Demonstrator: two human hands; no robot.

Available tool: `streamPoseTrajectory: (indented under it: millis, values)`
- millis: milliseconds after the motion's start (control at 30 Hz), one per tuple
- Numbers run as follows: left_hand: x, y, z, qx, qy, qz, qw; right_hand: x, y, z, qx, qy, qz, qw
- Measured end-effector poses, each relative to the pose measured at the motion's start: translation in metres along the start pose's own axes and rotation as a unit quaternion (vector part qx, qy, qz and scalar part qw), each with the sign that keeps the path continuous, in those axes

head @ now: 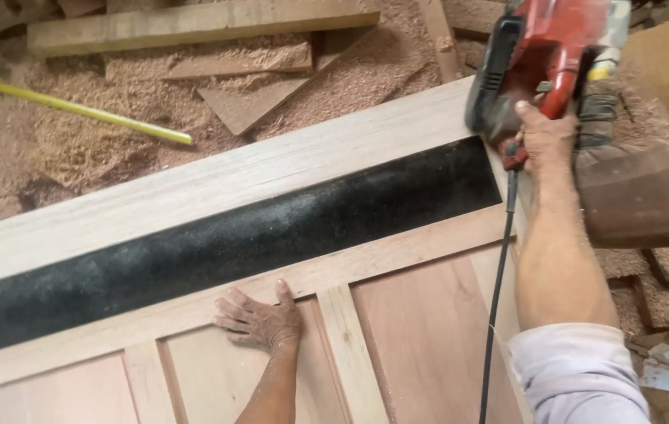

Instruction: Sanding a wooden door frame using an electric belt sander in a workshop environment.

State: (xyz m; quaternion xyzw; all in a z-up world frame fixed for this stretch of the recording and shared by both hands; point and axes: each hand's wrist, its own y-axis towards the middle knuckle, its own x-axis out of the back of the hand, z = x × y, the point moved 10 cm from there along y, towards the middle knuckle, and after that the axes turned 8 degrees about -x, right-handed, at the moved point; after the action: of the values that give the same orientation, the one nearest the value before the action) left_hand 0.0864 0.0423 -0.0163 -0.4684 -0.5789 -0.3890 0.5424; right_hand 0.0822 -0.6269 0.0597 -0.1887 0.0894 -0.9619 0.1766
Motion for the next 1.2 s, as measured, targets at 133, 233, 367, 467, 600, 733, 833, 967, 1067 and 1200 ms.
streamPoseTrajectory:
  millis: [133, 233, 367, 467, 600, 733, 833, 967, 1067, 1200]
  values:
    - [0.0, 0.001, 0.003, 0.019, -0.006, 0.018, 1.0, -0.013, -0.01, 0.002, 0.017, 0.017, 0.032, 0.999]
    - [-0.008, 0.0, 0.009, 0.03, 0.008, 0.043, 0.999, -0.033, -0.038, 0.0, -0.04, -0.022, 0.048, 0.998]
    - [-0.01, 0.0, 0.008, 0.02, -0.009, 0.023, 0.999, -0.069, -0.091, 0.017, 0.041, -0.016, 0.074, 0.996]
    - [-0.016, 0.0, 0.008, 0.036, -0.032, 0.061, 0.997, -0.1, -0.119, 0.014, 0.042, -0.064, 0.077, 0.994]
    - [-0.017, 0.0, 0.008, 0.04, -0.031, 0.073, 0.996, -0.154, -0.156, -0.007, 0.005, -0.107, 0.118, 0.987]
    - [-0.013, -0.001, 0.006, 0.045, -0.032, 0.103, 0.993, -0.212, -0.217, -0.02, 0.01, -0.077, 0.156, 0.985]
    - [-0.011, 0.001, 0.004, 0.034, -0.045, 0.107, 0.993, -0.246, -0.276, -0.008, -0.023, -0.077, 0.208, 0.975]
    - [-0.009, -0.001, 0.006, 0.029, -0.034, 0.05, 0.998, -0.294, -0.337, -0.015, -0.048, -0.072, 0.274, 0.958]
    - [0.001, 0.0, 0.002, 0.021, -0.023, -0.006, 1.0, -0.32, -0.373, -0.028, -0.033, -0.105, 0.294, 0.949]
    - [-0.015, -0.001, 0.012, -0.018, 0.07, -0.096, 0.993, -0.331, -0.412, -0.026, -0.022, -0.126, 0.346, 0.929]
